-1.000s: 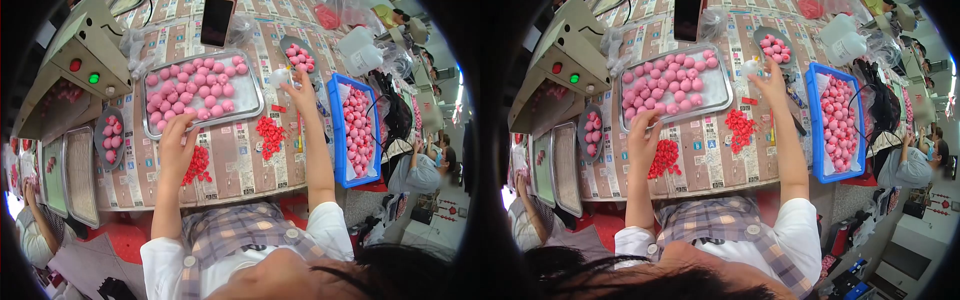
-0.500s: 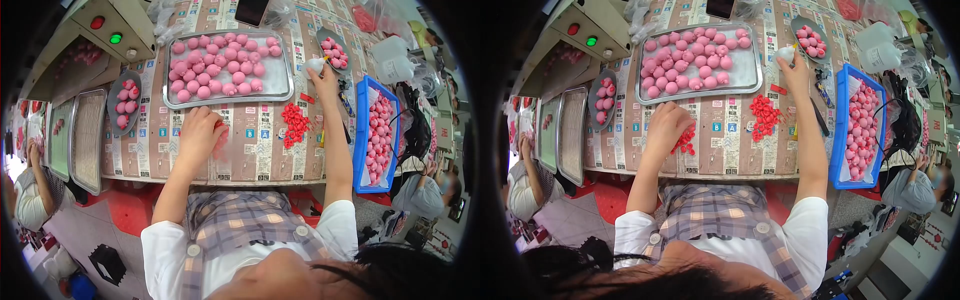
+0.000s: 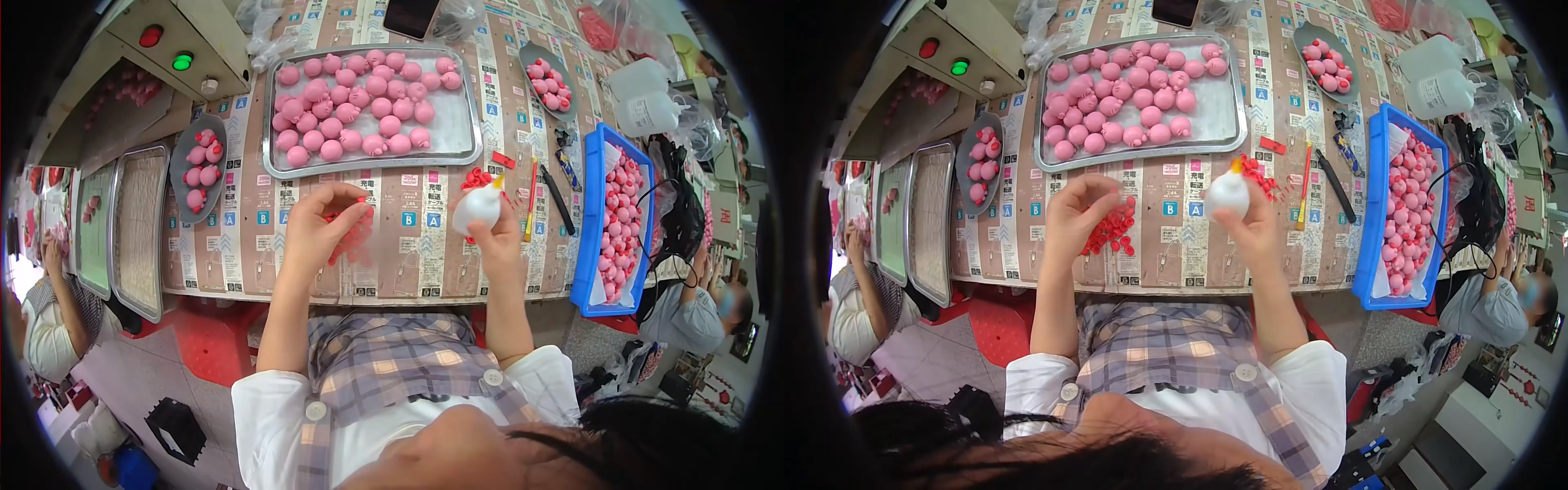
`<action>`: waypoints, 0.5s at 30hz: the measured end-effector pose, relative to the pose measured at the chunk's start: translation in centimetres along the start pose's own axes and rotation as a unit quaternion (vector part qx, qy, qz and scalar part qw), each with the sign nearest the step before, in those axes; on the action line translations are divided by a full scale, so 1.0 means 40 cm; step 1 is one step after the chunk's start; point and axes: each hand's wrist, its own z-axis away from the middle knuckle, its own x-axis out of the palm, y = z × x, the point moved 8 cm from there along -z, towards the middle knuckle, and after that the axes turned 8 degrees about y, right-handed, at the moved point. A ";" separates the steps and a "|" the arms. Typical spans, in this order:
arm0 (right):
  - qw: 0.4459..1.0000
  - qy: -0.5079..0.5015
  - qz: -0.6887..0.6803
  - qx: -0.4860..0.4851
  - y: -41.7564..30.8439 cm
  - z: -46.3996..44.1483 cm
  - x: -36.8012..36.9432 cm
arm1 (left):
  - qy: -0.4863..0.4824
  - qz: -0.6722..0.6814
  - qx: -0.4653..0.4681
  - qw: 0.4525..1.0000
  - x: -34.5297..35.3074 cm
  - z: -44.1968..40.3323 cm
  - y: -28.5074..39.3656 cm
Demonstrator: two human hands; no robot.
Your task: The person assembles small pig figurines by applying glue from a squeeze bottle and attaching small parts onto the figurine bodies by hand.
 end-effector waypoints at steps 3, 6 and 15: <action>0.999 0.012 -0.040 -0.014 -0.009 0.032 0.032 | -0.038 0.274 -0.114 0.954 0.025 0.027 -0.040; 0.998 0.033 -0.030 -0.038 -0.023 0.030 0.006 | -0.057 0.419 -0.163 0.891 0.065 0.050 -0.070; 0.974 0.117 0.001 -0.193 -0.144 0.047 0.016 | -0.081 0.486 -0.200 0.847 0.118 0.075 -0.091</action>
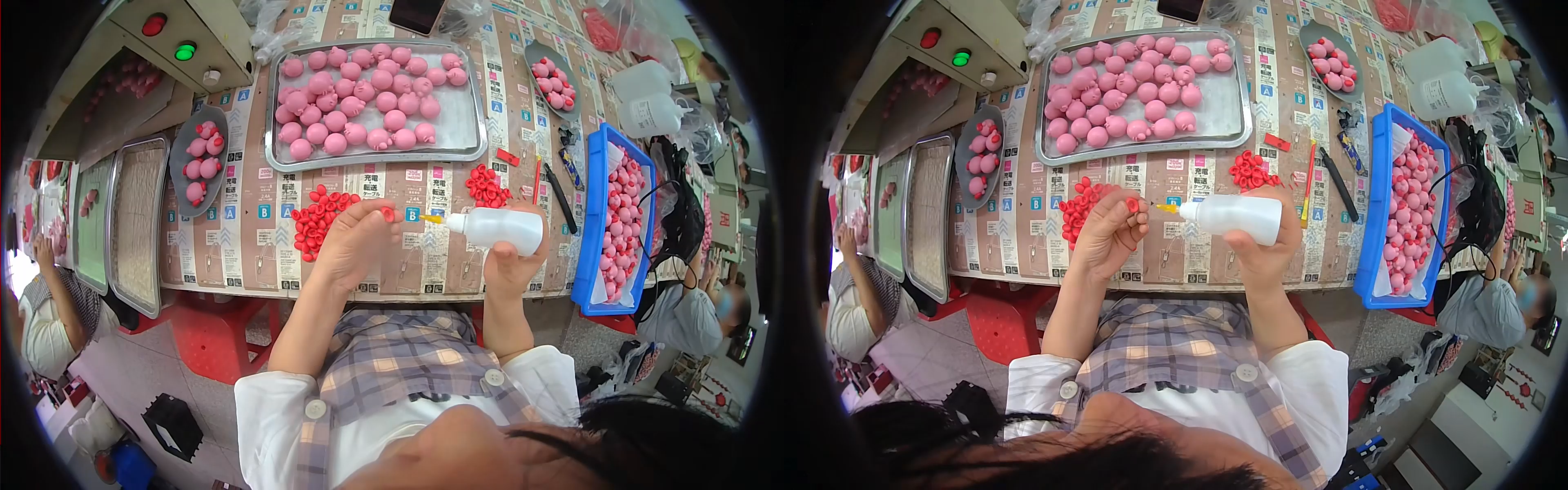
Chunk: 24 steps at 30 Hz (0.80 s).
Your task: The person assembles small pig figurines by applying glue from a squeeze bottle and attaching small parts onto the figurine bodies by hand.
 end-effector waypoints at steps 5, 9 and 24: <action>0.999 0.000 0.021 -0.044 -0.011 0.007 0.006 | 0.010 -0.016 0.003 1.000 -0.007 0.000 -0.007; 0.997 -0.014 0.031 -0.067 -0.018 0.004 0.014 | 0.007 -0.013 0.003 1.000 0.003 0.004 -0.006; 0.988 -0.079 0.092 -0.095 -0.020 0.017 0.040 | 0.014 -0.012 -0.002 1.000 0.006 0.004 -0.010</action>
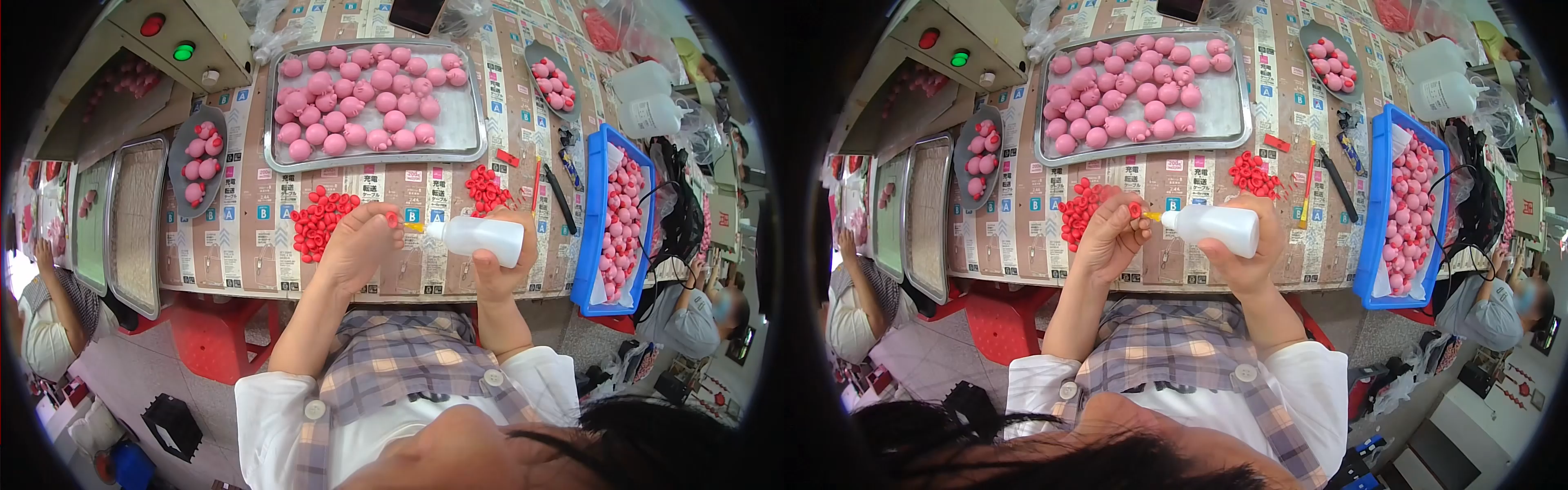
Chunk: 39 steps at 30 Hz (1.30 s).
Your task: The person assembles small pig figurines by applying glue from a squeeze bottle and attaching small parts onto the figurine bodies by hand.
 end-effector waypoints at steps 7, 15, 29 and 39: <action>1.000 -0.008 -0.005 0.012 0.005 0.001 0.010 | 0.002 -0.002 -0.001 1.000 0.001 0.003 0.000; 1.000 -0.017 0.001 0.005 -0.001 -0.001 0.014 | -0.005 -0.006 -0.002 1.000 -0.002 0.001 -0.002; 0.998 -0.046 0.031 -0.001 -0.013 -0.006 0.017 | 0.001 -0.004 -0.004 1.000 0.004 0.002 0.002; 0.998 -0.046 0.044 0.001 -0.021 -0.018 0.019 | -0.016 0.006 -0.009 1.000 0.005 0.001 -0.003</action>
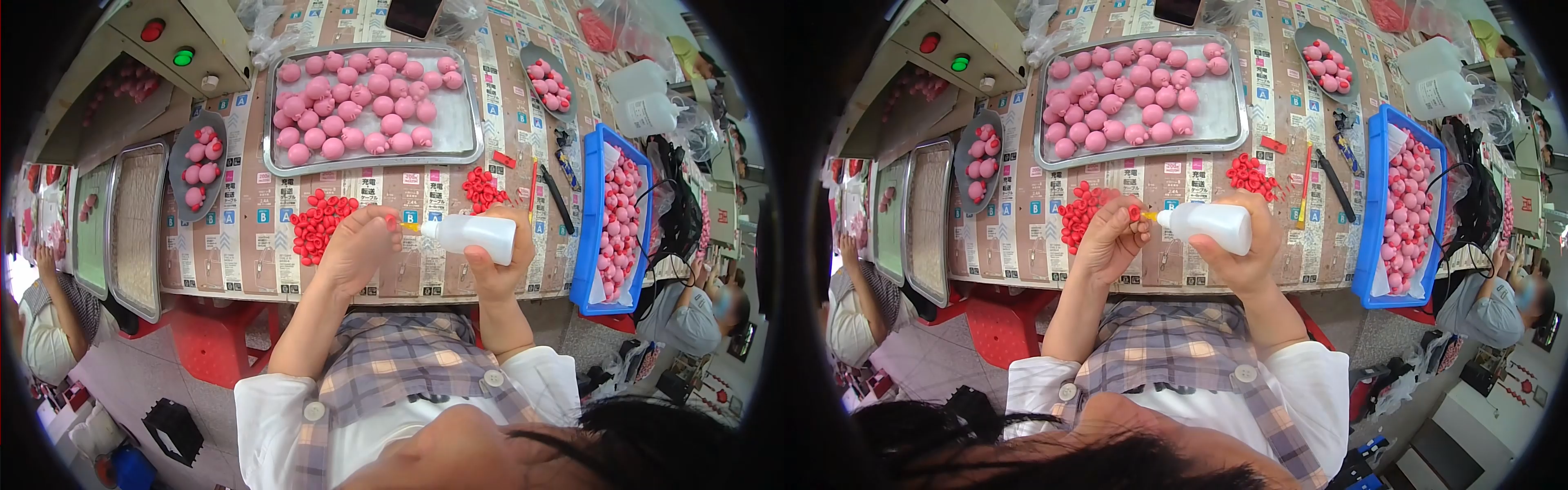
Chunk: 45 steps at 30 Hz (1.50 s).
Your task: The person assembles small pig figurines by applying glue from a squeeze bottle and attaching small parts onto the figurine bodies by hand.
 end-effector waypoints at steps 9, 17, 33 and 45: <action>0.999 -0.015 0.014 -0.027 -0.017 -0.006 0.005 | 0.006 0.004 -0.006 1.000 0.000 -0.001 -0.001; 1.000 0.003 0.001 -0.012 -0.008 -0.007 0.002 | 0.005 0.010 -0.010 1.000 0.000 0.000 -0.004; 0.999 -0.001 0.014 -0.033 -0.014 -0.013 0.002 | -0.001 0.006 -0.016 1.000 0.005 0.002 -0.009; 0.999 -0.014 0.024 -0.024 -0.009 -0.013 -0.002 | 0.003 -0.010 -0.014 1.000 -0.001 0.000 -0.012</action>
